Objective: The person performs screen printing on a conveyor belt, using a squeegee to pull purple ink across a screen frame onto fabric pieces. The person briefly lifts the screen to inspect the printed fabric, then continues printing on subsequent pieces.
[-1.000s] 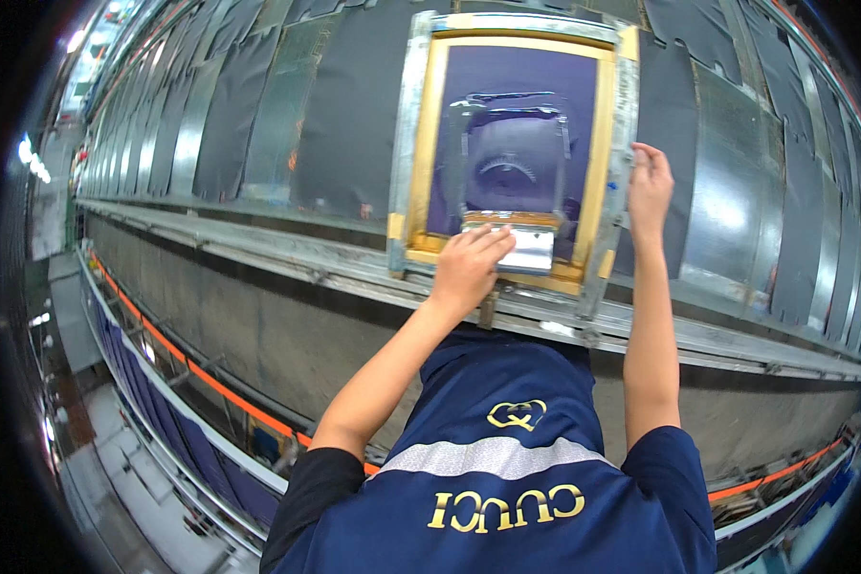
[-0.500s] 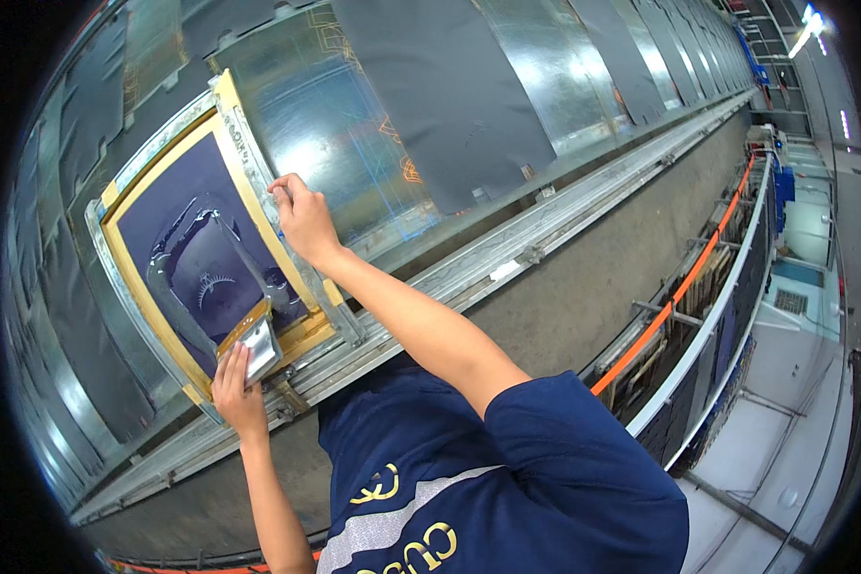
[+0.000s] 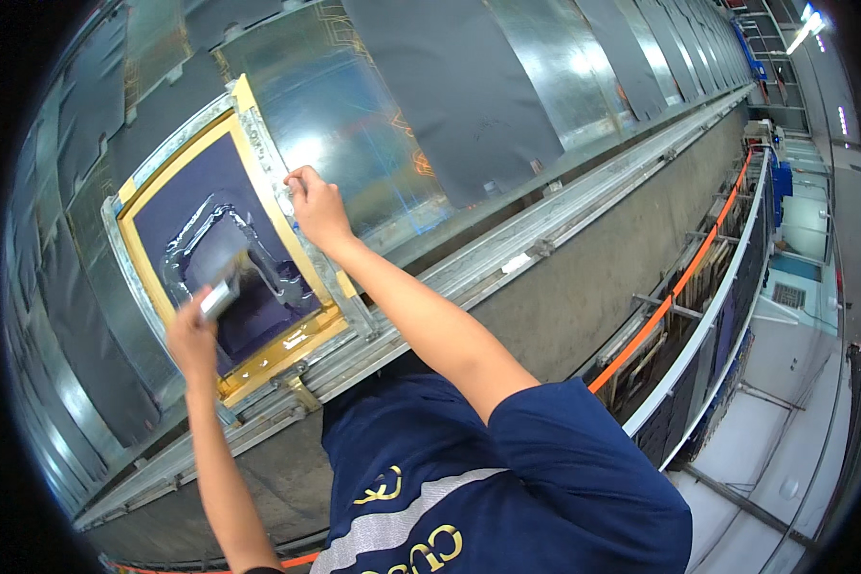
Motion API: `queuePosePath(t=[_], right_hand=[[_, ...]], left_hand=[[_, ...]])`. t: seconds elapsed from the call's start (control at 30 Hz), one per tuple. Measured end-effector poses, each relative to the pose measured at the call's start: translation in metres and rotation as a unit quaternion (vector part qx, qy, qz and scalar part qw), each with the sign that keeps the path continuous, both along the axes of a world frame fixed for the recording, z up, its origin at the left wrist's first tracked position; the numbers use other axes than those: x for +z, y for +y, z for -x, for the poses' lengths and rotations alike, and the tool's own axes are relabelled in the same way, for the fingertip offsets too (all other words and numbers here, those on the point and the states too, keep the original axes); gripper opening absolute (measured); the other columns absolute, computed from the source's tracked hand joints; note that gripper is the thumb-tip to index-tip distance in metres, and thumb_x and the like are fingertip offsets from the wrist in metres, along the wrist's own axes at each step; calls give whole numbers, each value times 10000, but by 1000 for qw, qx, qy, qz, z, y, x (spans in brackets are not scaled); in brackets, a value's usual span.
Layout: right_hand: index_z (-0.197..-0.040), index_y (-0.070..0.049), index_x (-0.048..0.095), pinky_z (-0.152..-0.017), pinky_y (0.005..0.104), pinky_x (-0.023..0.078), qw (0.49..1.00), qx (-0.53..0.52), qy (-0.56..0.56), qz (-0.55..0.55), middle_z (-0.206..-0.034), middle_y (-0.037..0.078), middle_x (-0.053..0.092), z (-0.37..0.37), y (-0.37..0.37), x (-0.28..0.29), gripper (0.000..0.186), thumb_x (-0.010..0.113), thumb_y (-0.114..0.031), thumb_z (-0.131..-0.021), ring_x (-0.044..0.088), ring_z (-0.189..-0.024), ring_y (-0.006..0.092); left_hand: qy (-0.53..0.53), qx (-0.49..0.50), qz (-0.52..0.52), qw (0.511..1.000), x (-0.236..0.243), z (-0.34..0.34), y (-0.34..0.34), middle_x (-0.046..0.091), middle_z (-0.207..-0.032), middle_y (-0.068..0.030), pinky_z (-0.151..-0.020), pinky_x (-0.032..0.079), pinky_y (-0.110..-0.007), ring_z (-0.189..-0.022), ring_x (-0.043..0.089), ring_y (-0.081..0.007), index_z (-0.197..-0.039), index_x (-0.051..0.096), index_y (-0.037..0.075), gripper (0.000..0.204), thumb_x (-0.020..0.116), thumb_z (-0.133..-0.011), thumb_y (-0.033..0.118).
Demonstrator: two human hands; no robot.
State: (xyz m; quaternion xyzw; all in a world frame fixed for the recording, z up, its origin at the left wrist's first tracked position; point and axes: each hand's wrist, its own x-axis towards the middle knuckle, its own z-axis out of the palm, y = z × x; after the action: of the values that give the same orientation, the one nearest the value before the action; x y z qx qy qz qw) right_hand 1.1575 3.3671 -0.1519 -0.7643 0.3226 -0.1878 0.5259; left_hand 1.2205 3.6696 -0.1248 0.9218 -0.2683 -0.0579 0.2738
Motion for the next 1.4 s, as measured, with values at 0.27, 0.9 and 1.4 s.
queuePosePath(t=[0.27, 0.9, 1.4], right_hand=[[-1118, -35, 706, -843, 454, 555, 997, 31, -39, 62, -1020, 204, 754, 2, -5, -18, 289, 572, -282, -1052, 734, -992, 384], [-1105, -75, 718, -726, 390, 495, 998, 27, 56, 22, -815, 131, 706, 3, -15, -27, 249, 580, -274, -1047, 638, -724, 233], [-1113, -70, 738, -821, 328, 509, 998, 43, 11, 42, -972, 105, 739, -40, 78, 39, 229, 607, -241, -1036, 656, -867, 172]], left_hand=[[-140, -3, 69, 988, -25, -15, -29, 780, -1067, -78, -902, 567, -406, -1018, 731, -286, -1028, 781, 141, 428, 586, -751, -121], [-147, 21, -13, 989, -26, 8, -35, 778, -1086, 23, -781, 506, -407, -999, 702, -215, -994, 787, 226, 355, 652, -794, -35], [-87, -35, 20, 995, 11, 115, 104, 663, -1406, -23, -1015, 505, -434, -1271, 626, -276, -1337, 670, 163, 636, 747, -723, 15]])
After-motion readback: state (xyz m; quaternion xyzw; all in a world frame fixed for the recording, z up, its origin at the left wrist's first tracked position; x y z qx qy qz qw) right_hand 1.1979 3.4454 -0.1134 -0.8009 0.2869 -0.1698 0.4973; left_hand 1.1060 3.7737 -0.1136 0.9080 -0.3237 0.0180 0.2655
